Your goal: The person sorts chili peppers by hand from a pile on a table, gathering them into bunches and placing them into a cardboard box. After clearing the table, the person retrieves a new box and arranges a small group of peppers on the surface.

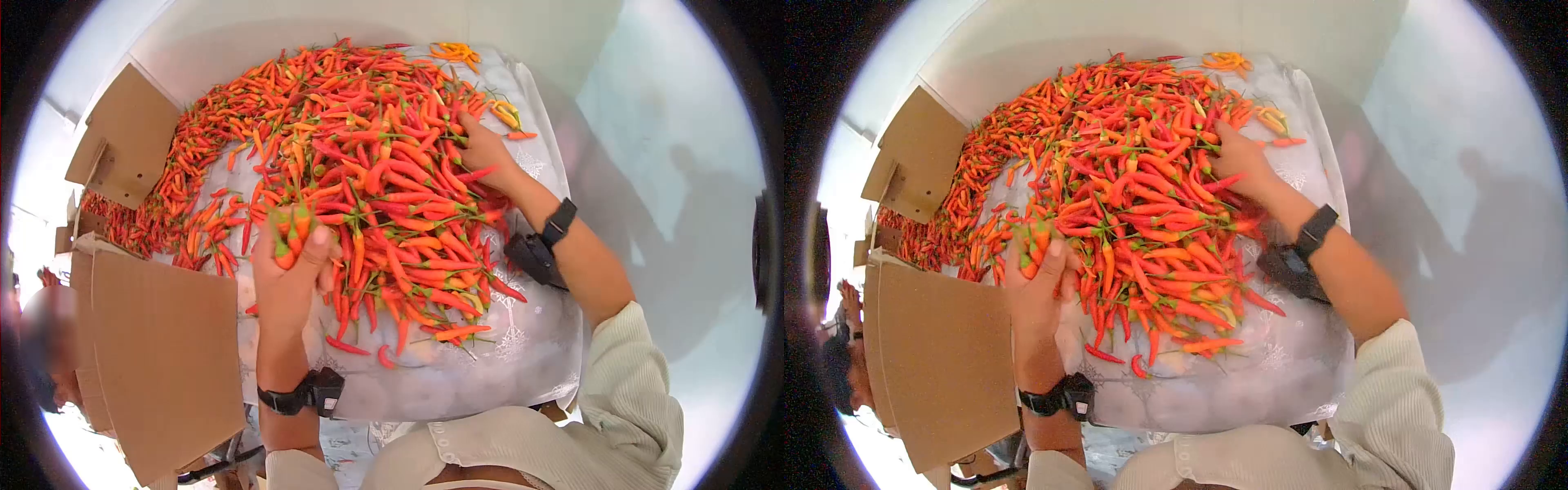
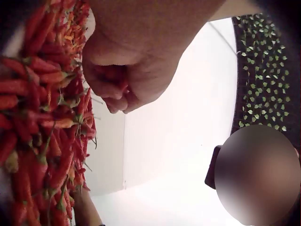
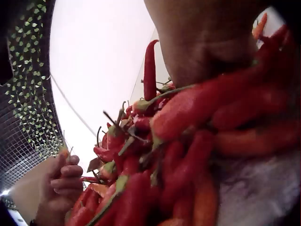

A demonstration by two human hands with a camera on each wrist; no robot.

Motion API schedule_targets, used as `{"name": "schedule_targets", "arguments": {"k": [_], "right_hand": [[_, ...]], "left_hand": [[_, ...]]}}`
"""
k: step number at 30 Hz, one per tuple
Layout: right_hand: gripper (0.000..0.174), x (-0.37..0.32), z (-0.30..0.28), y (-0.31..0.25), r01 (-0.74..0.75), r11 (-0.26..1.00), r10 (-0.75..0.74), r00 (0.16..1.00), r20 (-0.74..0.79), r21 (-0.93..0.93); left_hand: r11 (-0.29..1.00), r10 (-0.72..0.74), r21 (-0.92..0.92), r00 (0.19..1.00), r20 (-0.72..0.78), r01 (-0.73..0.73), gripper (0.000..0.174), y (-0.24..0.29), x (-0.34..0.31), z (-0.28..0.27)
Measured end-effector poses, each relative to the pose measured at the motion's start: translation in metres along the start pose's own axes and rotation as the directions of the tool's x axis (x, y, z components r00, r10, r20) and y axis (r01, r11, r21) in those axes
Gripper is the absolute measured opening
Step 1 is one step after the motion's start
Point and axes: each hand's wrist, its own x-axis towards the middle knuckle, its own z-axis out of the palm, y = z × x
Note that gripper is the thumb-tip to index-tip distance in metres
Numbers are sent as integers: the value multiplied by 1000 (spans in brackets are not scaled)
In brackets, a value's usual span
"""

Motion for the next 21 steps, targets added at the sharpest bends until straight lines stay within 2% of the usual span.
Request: {"name": "schedule_targets", "arguments": {"k": [2,3,6,9,12,15,17,18,21], "right_hand": [[57,7,8,-2,27,999,-27,1000,-7,38],[60,8,11,-4,39,997,-38,999,-11,62],[61,1,2,2,122,992,-122,992,-8,-42],[61,-18,-40,-17,-18,988,42,987,158,-150],[52,-37,-73,-50,-91,932,109,994,30,-352],[37,-48,-77,-43,26,984,-63,976,-208,-176],[32,-52,-84,-80,-126,989,126,992,13,71],[30,-56,-84,-96,-223,958,200,970,139,181],[27,-64,-64,-107,38,995,-18,975,221,-87]], "left_hand": [[995,29,-93,994,103,-20,17,-12,3,-3],[995,13,-99,995,95,-3,19,-19,3,-6],[996,-43,-78,998,44,46,26,-27,-2,-14],[995,-7,-97,1000,7,8,27,-26,-4,-18],[986,-33,-162,999,16,35,28,-23,-2,-20],[961,-76,-256,991,110,102,25,-23,-4,-22],[934,-27,-348,988,154,80,23,-27,-3,-21],[919,-1,-389,984,177,71,22,-28,-5,-21],[900,-16,-425,983,185,94,18,-28,-8,-18]]}}
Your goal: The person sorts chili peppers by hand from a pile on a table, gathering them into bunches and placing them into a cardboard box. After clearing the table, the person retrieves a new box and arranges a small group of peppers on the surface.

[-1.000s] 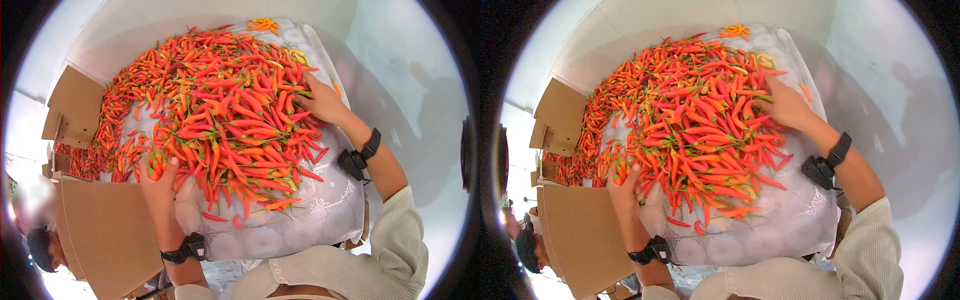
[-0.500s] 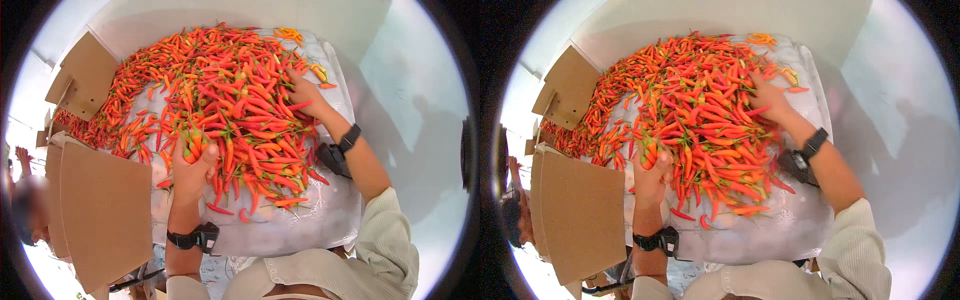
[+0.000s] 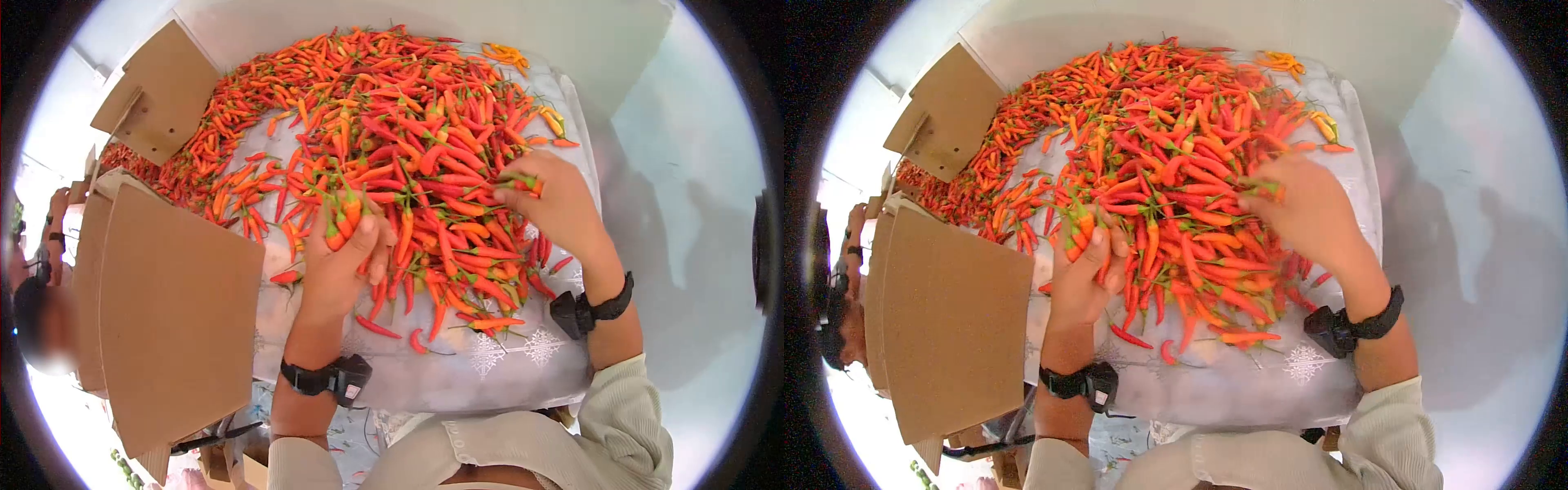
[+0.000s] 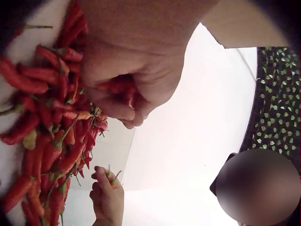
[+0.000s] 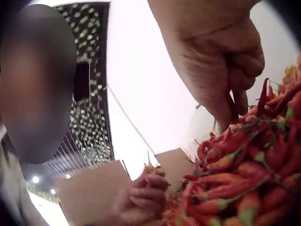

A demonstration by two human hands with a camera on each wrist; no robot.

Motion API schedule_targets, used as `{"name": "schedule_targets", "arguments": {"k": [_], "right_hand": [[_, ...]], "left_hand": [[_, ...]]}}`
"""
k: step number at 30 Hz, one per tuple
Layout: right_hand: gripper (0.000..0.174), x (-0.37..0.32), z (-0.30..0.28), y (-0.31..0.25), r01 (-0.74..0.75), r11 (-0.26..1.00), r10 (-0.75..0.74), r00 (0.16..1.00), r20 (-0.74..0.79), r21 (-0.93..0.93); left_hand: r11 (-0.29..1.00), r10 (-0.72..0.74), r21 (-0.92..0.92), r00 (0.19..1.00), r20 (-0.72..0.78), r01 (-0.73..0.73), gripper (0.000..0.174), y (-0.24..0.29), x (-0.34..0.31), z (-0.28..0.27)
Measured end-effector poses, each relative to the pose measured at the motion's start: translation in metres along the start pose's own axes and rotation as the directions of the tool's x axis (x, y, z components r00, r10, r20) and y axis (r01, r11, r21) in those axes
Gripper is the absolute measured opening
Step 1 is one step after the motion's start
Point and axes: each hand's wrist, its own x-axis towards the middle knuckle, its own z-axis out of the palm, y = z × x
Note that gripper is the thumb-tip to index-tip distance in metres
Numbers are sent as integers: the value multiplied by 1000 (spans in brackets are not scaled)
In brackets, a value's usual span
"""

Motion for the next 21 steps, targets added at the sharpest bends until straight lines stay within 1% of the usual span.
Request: {"name": "schedule_targets", "arguments": {"k": [1,4,5,8,11,14,17,20,21], "right_hand": [[26,-4,9,-1,28,996,-33,998,-59,-83],[27,-10,17,2,35,998,-41,993,-114,-57],[28,-13,15,1,18,999,-21,997,-75,-51],[28,-14,18,4,53,998,-59,990,-132,-45],[28,-14,24,9,54,999,-52,980,-194,3],[26,-13,23,1,9,978,29,983,-182,206],[23,-15,22,-2,15,929,83,965,-249,369],[19,-17,21,-8,17,834,97,979,-176,552],[18,-19,21,-11,61,825,35,987,-158,561]], "left_hand": [[1000,-9,-11,1000,-4,9,20,0,0,1],[997,-23,72,1000,-16,24,23,2,-1,2],[996,-34,79,999,-17,35,26,2,-1,3],[995,-88,40,996,-9,88,29,-1,-3,6],[993,-106,52,994,41,104,31,-8,-3,10],[984,-130,132,988,79,119,28,-12,-4,8],[987,-118,120,988,99,106,27,-13,-4,10],[988,-58,150,996,65,48,26,-15,-4,12],[987,-43,154,999,34,37,26,-15,-4,14]]}}
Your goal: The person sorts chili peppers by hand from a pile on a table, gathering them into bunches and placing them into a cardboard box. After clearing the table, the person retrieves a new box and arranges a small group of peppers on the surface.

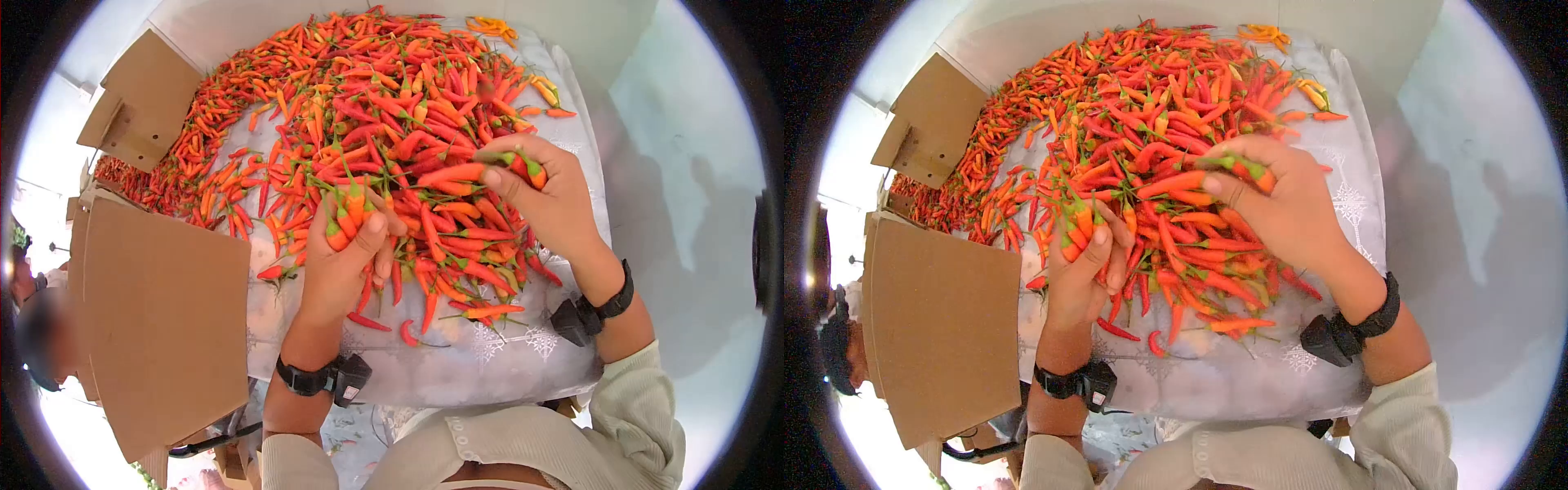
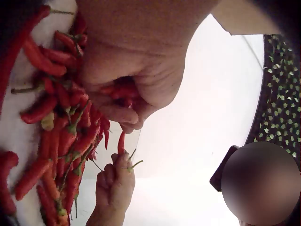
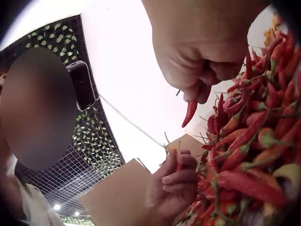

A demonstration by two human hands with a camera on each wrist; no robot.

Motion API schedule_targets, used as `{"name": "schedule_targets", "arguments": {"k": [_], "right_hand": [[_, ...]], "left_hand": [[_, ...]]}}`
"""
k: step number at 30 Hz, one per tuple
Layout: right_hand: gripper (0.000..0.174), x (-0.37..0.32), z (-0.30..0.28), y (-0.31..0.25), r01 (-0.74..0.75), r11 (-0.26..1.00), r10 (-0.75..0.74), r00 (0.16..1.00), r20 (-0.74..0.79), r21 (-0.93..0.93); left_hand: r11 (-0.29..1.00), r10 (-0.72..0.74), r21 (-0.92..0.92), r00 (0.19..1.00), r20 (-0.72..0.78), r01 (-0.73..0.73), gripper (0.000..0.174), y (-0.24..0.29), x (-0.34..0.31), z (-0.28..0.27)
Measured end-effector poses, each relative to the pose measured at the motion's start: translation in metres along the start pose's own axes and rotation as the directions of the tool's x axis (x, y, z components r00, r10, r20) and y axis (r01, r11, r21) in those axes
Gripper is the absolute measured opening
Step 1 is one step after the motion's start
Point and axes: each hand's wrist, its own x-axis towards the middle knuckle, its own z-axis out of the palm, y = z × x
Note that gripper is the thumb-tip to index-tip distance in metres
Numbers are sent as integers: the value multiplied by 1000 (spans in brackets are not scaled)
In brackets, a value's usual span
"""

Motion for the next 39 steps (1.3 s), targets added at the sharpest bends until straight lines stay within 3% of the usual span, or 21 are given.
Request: {"name": "schedule_targets", "arguments": {"k": [2,6,9,11,15,18,21,29,33,39], "right_hand": [[18,-3,4,-5,79,996,-84,991,101,47],[18,-12,12,-6,-21,979,-44,950,308,204],[18,-13,15,-6,46,992,-81,943,321,117],[18,-11,13,-5,149,987,-135,975,173,-67],[20,0,3,11,252,865,-279,960,1,-433],[20,2,-2,16,277,816,-297,954,44,-508],[21,-1,0,15,233,821,-198,972,124,-521],[27,-2,3,22,274,818,-261,960,99,-506],[28,-3,9,21,298,845,-290,953,88,-443],[26,-5,14,19,233,820,-198,973,122,-523]], "left_hand": [[1000,20,12,997,-69,-19,26,2,0,5],[986,-134,101,991,-15,135,34,7,-6,6],[953,-239,200,970,44,226,40,10,-10,8],[939,-315,161,948,40,305,43,11,-10,8],[972,-233,10,971,58,233,46,11,-7,1],[985,-173,13,984,41,172,47,10,-7,2],[984,-176,-13,983,54,177,44,12,-7,3],[973,-154,-162,985,74,164,41,7,-7,-5],[976,-145,-155,987,63,153,38,9,-8,-2],[983,-138,-119,989,48,143,36,8,-8,-2]]}}
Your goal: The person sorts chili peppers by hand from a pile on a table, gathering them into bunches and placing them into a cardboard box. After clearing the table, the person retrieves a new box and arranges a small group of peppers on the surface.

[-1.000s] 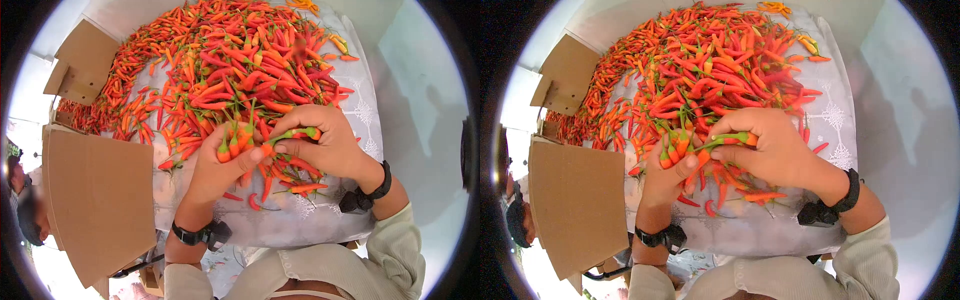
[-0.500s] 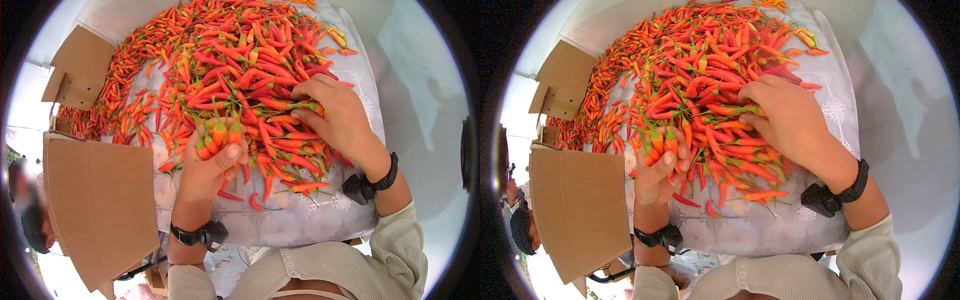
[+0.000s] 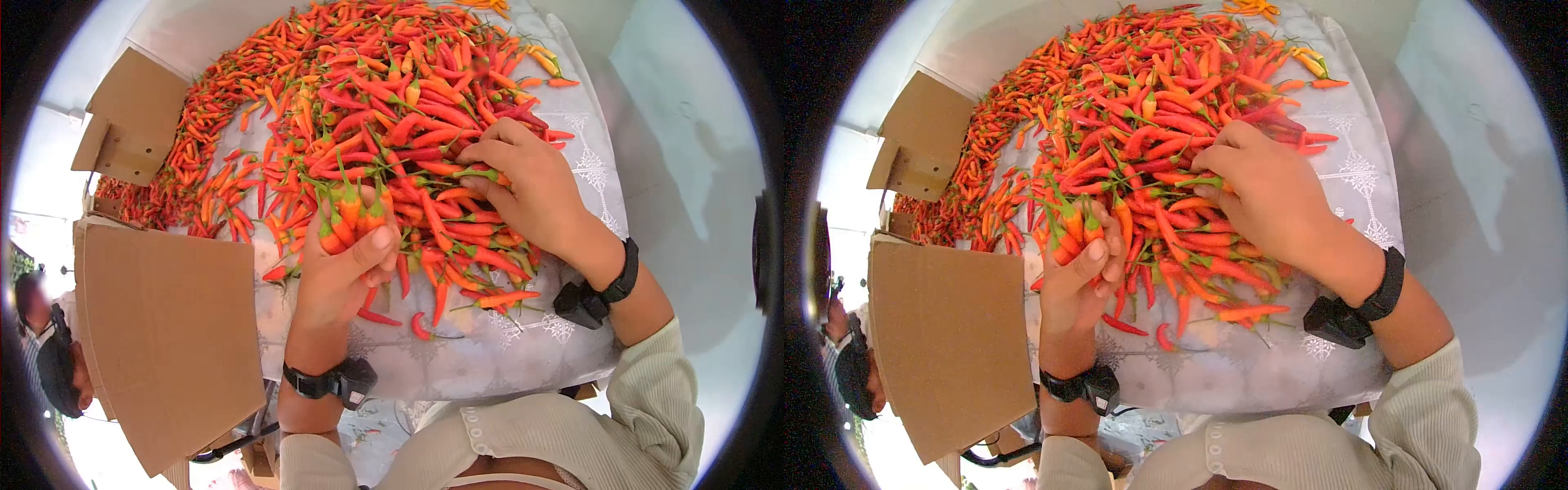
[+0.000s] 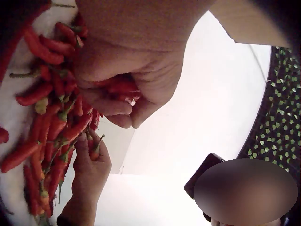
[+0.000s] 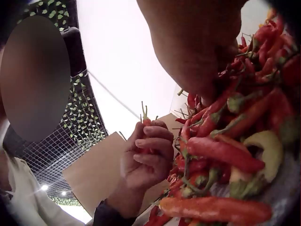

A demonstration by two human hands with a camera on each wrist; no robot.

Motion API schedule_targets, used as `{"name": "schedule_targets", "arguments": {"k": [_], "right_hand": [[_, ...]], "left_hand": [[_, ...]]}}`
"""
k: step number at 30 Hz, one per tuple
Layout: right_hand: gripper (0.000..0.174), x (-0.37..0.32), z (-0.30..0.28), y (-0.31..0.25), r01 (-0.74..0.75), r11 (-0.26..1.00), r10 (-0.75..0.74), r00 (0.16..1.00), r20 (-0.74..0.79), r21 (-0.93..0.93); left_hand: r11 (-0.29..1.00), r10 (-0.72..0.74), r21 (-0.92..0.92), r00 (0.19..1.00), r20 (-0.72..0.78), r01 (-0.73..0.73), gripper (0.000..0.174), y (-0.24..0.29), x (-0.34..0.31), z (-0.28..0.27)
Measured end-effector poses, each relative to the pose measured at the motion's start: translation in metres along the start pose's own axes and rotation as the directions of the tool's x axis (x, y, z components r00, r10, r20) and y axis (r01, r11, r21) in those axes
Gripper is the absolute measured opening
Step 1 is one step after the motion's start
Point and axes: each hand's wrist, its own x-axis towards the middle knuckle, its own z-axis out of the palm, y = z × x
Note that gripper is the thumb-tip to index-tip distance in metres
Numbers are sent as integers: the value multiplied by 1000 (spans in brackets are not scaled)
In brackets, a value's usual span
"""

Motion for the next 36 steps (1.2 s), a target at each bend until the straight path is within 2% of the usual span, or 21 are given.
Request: {"name": "schedule_targets", "arguments": {"k": [3,6,7,9,11,12,15,17,18,20,24,26,30,33,36], "right_hand": [[24,1,2,-1,-4,998,7,999,-44,70],[19,2,4,-1,58,985,-39,993,-114,165],[18,2,3,-4,-33,948,48,998,-40,317],[18,0,-4,-15,-233,788,185,973,141,571],[18,0,-12,-19,-367,610,164,926,341,703],[19,0,-13,-20,-437,509,134,891,433,742],[18,-2,-10,-19,-381,624,23,882,471,683],[17,-3,-5,-19,-279,646,-36,919,393,710],[16,-3,-3,-19,-225,656,-67,933,353,720],[16,-4,-3,-20,-235,654,-12,947,320,719],[16,-3,-5,-22,-321,582,150,945,289,747],[16,-3,-2,-18,-252,612,145,968,207,749],[15,-2,-1,-17,-109,684,86,994,69,721],[14,-3,1,-19,-242,457,235,961,146,856],[14,-2,2,-17,-255,467,298,947,121,847]], "left_hand": [[1000,21,22,1000,-15,-21,35,0,0,-3],[996,48,77,998,-34,-45,34,-1,1,-3],[993,56,103,998,-42,-52,33,-2,1,-2],[989,59,141,994,-95,-45,32,-5,2,4],[987,49,163,981,-185,-18,31,-5,2,14],[990,29,140,986,-167,-5,31,-5,2,13],[996,-59,64,993,-100,65,32,-5,0,7],[988,-156,3,987,-40,156,35,-1,-3,4],[981,-165,100,986,-36,168,35,2,-4,6],[939,-186,287,982,-33,188,36,6,-6,9],[965,-200,161,978,-54,207,40,5,-1,7],[983,-178,47,984,-22,179,41,5,-1,5],[988,-156,11,987,39,156,40,5,-1,4],[992,-116,-41,988,99,121,37,3,0,2],[989,-82,-113,993,88,92,34,3,-1,1]]}}
